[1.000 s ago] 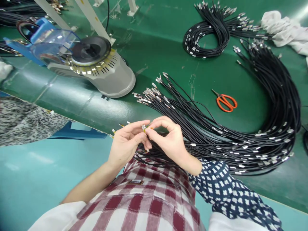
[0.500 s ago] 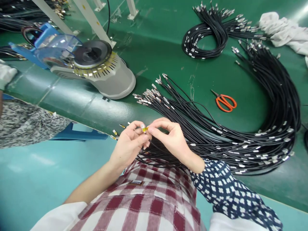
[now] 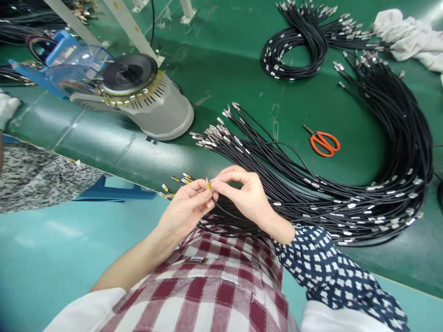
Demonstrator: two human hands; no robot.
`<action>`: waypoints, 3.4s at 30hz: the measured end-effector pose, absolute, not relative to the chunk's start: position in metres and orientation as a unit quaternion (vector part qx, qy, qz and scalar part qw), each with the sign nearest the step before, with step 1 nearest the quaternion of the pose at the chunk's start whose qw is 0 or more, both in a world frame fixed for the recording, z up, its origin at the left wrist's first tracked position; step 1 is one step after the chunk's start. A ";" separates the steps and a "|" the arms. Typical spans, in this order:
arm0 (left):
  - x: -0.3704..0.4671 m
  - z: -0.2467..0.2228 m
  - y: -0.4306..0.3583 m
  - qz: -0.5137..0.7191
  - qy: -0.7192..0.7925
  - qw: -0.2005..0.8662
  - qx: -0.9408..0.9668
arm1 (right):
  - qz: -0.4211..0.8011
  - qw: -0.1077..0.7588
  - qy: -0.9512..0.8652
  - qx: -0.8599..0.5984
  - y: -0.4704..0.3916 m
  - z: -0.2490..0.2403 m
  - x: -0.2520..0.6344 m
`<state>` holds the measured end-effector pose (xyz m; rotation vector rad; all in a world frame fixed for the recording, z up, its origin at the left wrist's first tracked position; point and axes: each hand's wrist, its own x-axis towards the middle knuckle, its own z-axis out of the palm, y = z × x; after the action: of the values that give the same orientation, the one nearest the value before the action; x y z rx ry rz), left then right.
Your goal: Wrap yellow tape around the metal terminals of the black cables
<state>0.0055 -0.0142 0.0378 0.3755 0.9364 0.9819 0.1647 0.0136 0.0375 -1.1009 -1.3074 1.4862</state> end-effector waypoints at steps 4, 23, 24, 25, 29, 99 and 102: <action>0.006 0.038 -0.016 0.453 0.441 0.747 0.207 | 0.601 0.409 -0.525 -0.444 0.016 0.039 0.167; 0.012 0.033 -0.018 0.485 0.428 0.727 0.229 | 0.537 0.434 -0.569 -0.446 0.012 0.047 0.161; 0.012 0.033 -0.019 0.489 0.425 0.727 0.228 | 0.526 0.435 -0.575 -0.451 0.012 0.047 0.160; 0.012 0.032 -0.019 0.494 0.424 0.725 0.226 | 0.513 0.438 -0.579 -0.457 0.012 0.047 0.160; 0.014 0.032 -0.019 0.508 0.424 0.718 0.217 | 0.475 0.439 -0.600 -0.470 0.010 0.048 0.158; -0.021 0.024 -0.024 0.442 0.595 0.494 0.455 | 0.006 0.127 -0.809 -0.574 0.053 0.044 0.224; -0.030 0.020 -0.029 0.377 0.626 0.381 0.566 | 0.003 0.115 -0.806 -0.581 0.061 0.034 0.233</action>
<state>-0.0296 -0.0292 0.0200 1.4442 1.5989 0.9627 0.2329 0.0614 0.0343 -1.7028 -2.3613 0.0093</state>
